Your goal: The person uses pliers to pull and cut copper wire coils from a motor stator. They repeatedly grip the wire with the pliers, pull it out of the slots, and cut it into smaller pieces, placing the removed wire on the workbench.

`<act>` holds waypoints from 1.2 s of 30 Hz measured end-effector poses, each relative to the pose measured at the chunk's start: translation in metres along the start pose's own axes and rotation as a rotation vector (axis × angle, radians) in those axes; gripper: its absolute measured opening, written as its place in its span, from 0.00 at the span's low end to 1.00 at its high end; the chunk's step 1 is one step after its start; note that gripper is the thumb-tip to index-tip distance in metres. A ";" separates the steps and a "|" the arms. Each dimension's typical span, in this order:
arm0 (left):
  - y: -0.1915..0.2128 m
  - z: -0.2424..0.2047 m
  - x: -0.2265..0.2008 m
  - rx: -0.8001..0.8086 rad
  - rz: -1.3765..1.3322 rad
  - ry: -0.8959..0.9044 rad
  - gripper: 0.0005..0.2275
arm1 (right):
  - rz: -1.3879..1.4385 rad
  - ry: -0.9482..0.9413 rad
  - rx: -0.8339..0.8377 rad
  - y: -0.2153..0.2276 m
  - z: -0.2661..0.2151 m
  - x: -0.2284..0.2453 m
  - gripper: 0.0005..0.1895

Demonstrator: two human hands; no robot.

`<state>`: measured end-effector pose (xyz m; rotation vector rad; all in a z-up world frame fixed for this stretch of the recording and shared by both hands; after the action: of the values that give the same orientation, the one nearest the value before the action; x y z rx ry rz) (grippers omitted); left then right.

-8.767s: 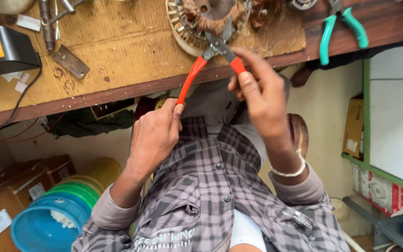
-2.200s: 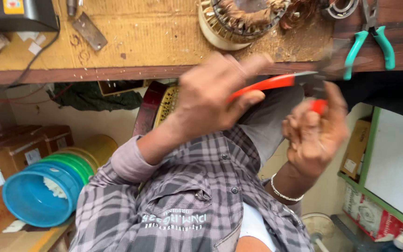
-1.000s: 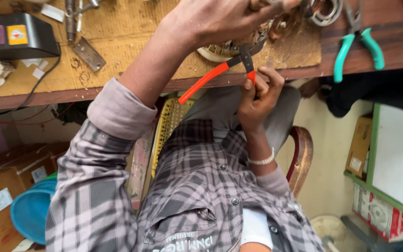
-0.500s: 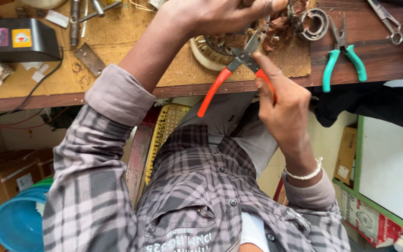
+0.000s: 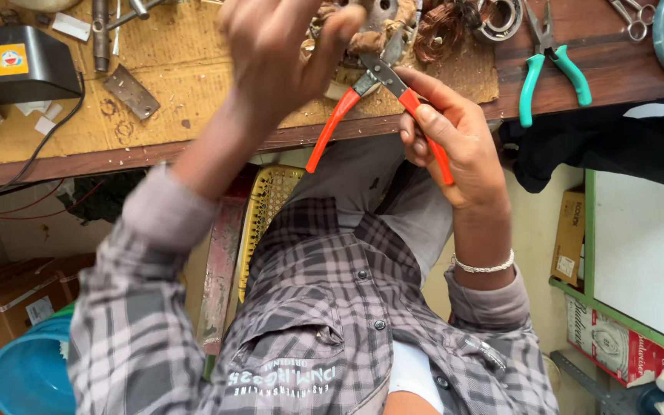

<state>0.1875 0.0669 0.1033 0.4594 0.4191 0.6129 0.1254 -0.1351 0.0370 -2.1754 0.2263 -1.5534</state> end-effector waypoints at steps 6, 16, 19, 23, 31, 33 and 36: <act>0.026 -0.089 -0.037 0.726 -0.119 0.762 0.12 | -0.050 0.025 0.057 -0.008 -0.012 0.012 0.31; -0.004 -0.133 -0.082 0.795 -0.345 0.843 0.09 | -0.425 0.097 -0.156 -0.020 -0.018 0.010 0.28; -0.006 -0.133 -0.080 0.805 -0.312 0.859 0.11 | -0.154 -0.056 -0.168 -0.017 -0.012 -0.011 0.29; -0.015 -0.144 -0.073 0.909 -0.309 0.945 0.12 | 0.014 -0.349 0.061 -0.037 -0.011 -0.038 0.34; -0.024 -0.121 -0.076 0.960 -0.314 0.799 0.13 | -0.018 -0.422 0.414 -0.048 -0.006 -0.044 0.40; -0.019 -0.113 -0.073 1.077 -0.179 0.722 0.14 | 0.092 -0.423 0.450 -0.048 -0.007 -0.050 0.41; 0.010 -0.091 -0.058 0.966 -0.120 0.763 0.14 | 0.283 -0.437 0.458 -0.050 -0.009 -0.060 0.44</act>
<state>0.0948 0.0633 0.0480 1.1074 1.4859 0.4174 0.0898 -0.0700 0.0110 -1.9482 0.0276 -0.8463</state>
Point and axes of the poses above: each hand's wrist, its own z-axis towards the middle knuckle, its own y-axis out of the back of the hand, x = y × z, the point moved 9 cm from there along z, towards the middle knuckle, and after that the axes turned 2 degrees about z, right-handed, at the moved point
